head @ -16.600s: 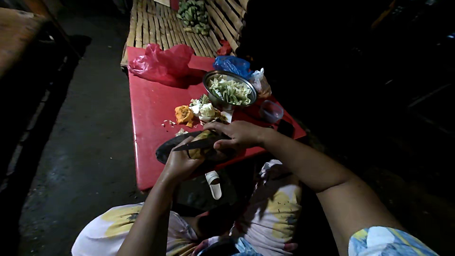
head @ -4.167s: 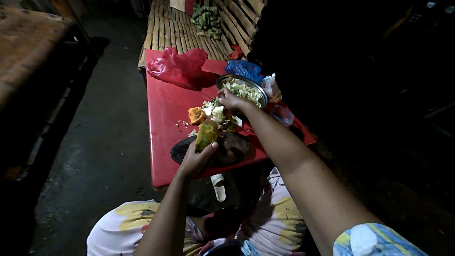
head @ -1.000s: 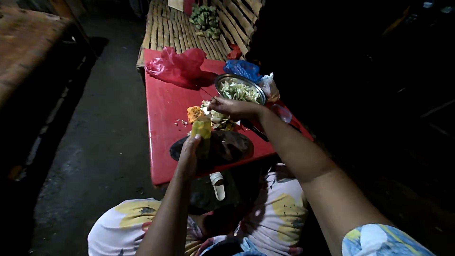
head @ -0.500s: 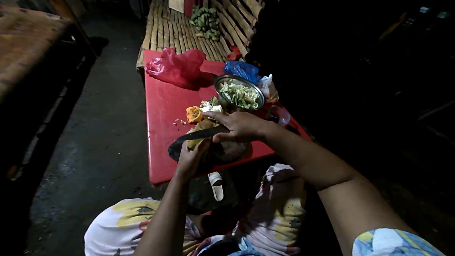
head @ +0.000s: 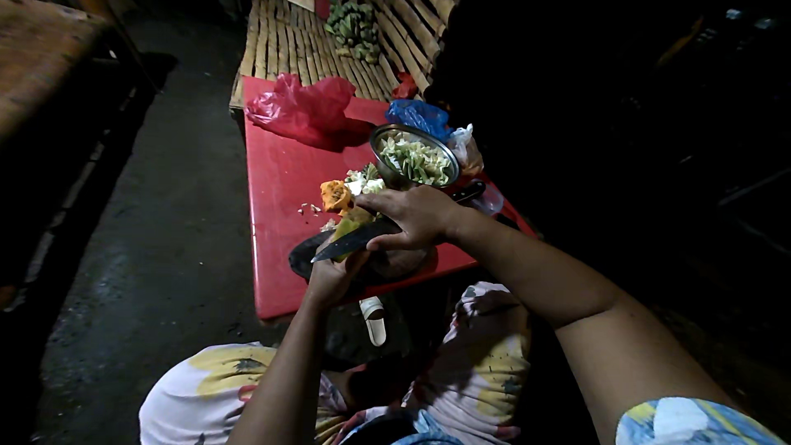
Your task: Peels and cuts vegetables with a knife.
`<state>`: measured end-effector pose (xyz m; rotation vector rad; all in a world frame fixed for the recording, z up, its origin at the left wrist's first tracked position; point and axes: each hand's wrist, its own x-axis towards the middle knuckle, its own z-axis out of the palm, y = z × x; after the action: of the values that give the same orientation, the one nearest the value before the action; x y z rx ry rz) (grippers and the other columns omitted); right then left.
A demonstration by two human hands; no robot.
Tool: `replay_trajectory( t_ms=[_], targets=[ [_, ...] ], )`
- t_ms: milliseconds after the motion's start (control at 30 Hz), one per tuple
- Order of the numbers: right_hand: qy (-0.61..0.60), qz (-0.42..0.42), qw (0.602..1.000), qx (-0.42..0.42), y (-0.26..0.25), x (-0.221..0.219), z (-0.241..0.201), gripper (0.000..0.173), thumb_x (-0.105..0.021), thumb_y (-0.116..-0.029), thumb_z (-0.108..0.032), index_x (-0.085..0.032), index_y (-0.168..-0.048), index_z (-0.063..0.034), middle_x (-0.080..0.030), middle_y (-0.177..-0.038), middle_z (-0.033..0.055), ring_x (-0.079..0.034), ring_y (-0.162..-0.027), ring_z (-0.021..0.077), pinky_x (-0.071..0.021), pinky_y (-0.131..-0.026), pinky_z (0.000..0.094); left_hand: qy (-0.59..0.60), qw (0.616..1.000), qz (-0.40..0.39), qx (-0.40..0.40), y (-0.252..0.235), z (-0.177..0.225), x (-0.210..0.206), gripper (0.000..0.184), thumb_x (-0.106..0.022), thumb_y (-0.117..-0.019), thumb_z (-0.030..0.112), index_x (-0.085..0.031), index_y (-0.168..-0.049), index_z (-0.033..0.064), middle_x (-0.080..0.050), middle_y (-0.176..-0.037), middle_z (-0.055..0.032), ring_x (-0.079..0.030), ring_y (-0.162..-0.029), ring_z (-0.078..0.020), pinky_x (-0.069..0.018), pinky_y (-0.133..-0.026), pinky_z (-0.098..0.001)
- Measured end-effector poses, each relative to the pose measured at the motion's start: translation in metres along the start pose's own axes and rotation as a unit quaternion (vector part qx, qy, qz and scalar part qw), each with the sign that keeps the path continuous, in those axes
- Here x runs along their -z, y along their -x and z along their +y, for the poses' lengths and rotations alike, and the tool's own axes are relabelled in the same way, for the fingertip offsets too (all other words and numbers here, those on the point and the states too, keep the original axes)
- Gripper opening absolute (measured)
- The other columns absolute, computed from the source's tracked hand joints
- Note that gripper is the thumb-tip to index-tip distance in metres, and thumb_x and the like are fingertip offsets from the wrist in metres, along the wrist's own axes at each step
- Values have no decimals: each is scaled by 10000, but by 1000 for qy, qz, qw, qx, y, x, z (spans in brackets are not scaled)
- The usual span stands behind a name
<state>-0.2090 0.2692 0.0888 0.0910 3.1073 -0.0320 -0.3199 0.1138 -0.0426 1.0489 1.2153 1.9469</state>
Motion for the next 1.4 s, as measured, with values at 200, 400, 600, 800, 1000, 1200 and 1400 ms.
replay_trajectory(
  t_ms=[200,400,600,800,1000,1200,1400],
  targets=[
    [21,16,1000,6,-5,-2,0,818,-494,-918,-769,-528,-1465,-162,-637,-1201,137,-677,-820,320,-548,-641,534,-74,997,9,-8,1,3,0,349,-755,-877,471,-648,-1015,169,-618,-686,120,-578,-565,16,-523,-548,-172],
    [18,14,1000,13,-7,-1,1,781,-510,-916,-759,-559,-1412,-157,-618,-1173,127,-665,-808,304,-543,-625,516,-62,998,19,-8,3,4,-5,301,-779,-855,443,-640,-957,197,-601,-656,136,-565,-546,24,-512,-533,-163],
    [29,30,999,11,-11,-5,-1,800,-487,-903,-787,-591,-1359,-139,-612,-1186,136,-666,-814,311,-538,-608,515,-53,998,40,1,3,1,-6,316,-791,-839,433,-632,-949,182,-593,-640,124,-560,-528,7,-513,-525,-177],
    [11,11,1000,3,-14,-1,0,770,-498,-897,-789,-595,-1323,-154,-610,-1173,118,-666,-832,305,-533,-613,523,-66,996,56,-4,3,2,-10,300,-794,-832,370,-630,-971,161,-607,-663,124,-577,-553,14,-523,-540,-176],
    [-3,15,1000,11,-16,-1,-3,735,-494,-910,-781,-604,-1300,-168,-597,-1114,108,-656,-802,291,-526,-602,509,-136,988,69,-13,6,-2,-12,170,-762,-843,225,-638,-882,116,-585,-657,133,-569,-577,52,-516,-564,-158],
    [-15,28,999,5,-18,-4,-3,755,-513,-901,-780,-617,-1325,-165,-616,-1177,129,-665,-824,310,-532,-626,539,-203,975,90,-24,7,2,-22,149,-748,-827,169,-647,-786,67,-563,-623,101,-536,-547,53,-489,-552,-164],
    [-43,44,998,-3,-23,-1,-10,670,-480,-951,-733,-651,-1230,-148,-606,-1176,131,-666,-845,301,-536,-635,528,-311,941,112,-71,10,9,-33,328,-805,-809,158,-657,-1003,-60,-682,-828,-110,-673,-748,-145,-571,-722,-353]
  ],
)
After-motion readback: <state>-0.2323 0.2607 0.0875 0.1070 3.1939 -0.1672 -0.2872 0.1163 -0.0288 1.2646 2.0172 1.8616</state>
